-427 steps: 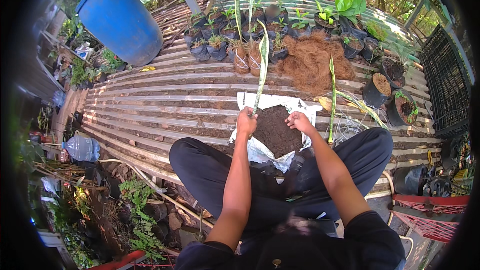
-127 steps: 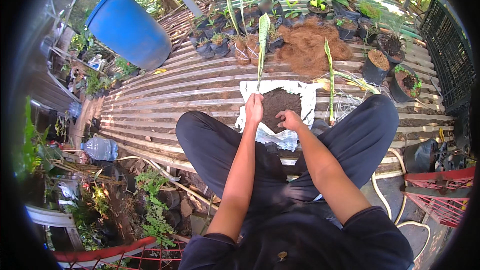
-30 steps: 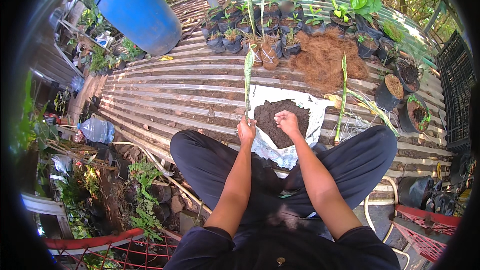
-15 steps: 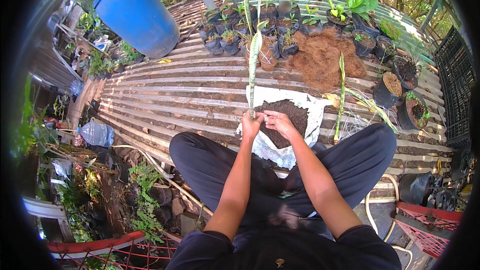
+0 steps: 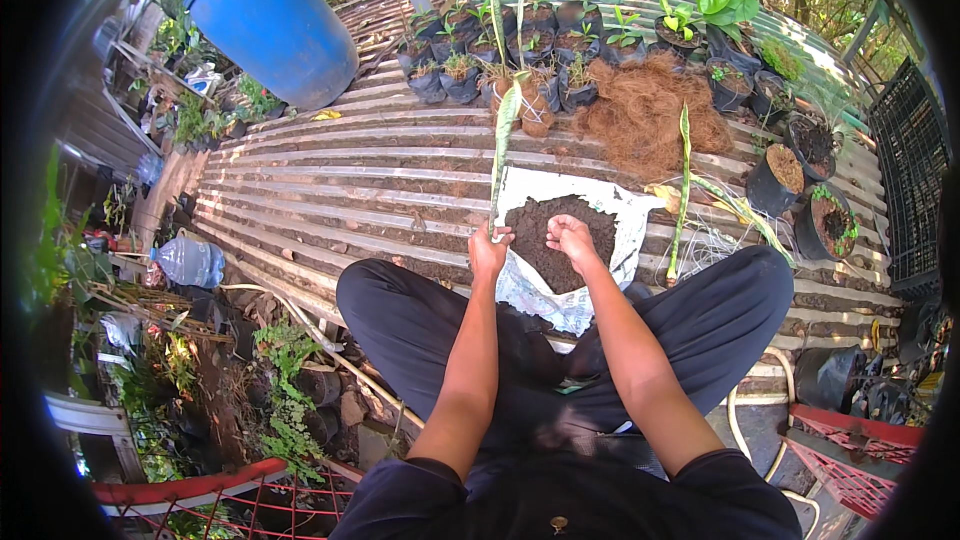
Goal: The person sits on a corrugated metal floor and ties a plant's root ball with white string. They then pick up a plant cutting and pack soil around its base by hand, preparing it for planting.
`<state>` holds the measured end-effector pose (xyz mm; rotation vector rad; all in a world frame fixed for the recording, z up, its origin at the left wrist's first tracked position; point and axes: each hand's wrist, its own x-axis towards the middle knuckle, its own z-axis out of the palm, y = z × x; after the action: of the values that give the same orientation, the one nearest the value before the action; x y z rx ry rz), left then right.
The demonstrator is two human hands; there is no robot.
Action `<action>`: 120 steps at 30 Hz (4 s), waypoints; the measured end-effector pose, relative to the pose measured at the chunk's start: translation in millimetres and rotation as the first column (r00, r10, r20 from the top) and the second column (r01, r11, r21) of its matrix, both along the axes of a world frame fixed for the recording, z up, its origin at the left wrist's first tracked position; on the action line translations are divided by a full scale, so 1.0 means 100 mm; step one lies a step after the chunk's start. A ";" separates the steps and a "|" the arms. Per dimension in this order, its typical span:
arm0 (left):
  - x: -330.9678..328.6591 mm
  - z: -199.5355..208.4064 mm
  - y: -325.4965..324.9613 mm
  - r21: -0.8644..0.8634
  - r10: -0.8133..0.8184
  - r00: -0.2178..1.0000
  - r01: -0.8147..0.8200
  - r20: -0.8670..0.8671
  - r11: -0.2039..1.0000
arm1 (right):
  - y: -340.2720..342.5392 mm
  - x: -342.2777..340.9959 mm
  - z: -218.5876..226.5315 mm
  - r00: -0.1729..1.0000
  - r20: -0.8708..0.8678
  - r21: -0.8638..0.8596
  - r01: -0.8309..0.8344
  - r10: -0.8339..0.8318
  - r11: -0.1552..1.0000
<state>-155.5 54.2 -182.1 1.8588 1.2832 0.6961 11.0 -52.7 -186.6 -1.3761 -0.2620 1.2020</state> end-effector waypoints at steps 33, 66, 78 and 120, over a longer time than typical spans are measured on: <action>0.23 0.01 -0.29 -0.085 -0.119 0.992 0.122 0.045 0.989 | -0.05 -0.08 -0.08 0.990 -0.086 0.044 -0.110 0.114 0.993; 0.28 0.24 -0.20 0.075 -0.035 0.973 0.018 0.229 0.997 | 0.22 1.84 0.89 0.197 0.957 -0.259 0.254 0.213 0.932; 0.27 0.22 -0.15 0.004 0.050 0.966 -0.053 0.252 0.999 | 0.35 1.02 -0.45 0.498 0.634 -0.577 -0.205 0.592 0.790; 0.28 0.18 -0.15 -0.003 0.026 0.965 -0.026 0.262 1.000 | -0.18 1.04 -0.47 -0.061 0.804 -0.580 -0.302 0.592 0.757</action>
<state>-127.0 39.5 -164.5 1.6866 1.1367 0.9234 114.6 -70.3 -233.7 -2.2768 -1.7971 0.5251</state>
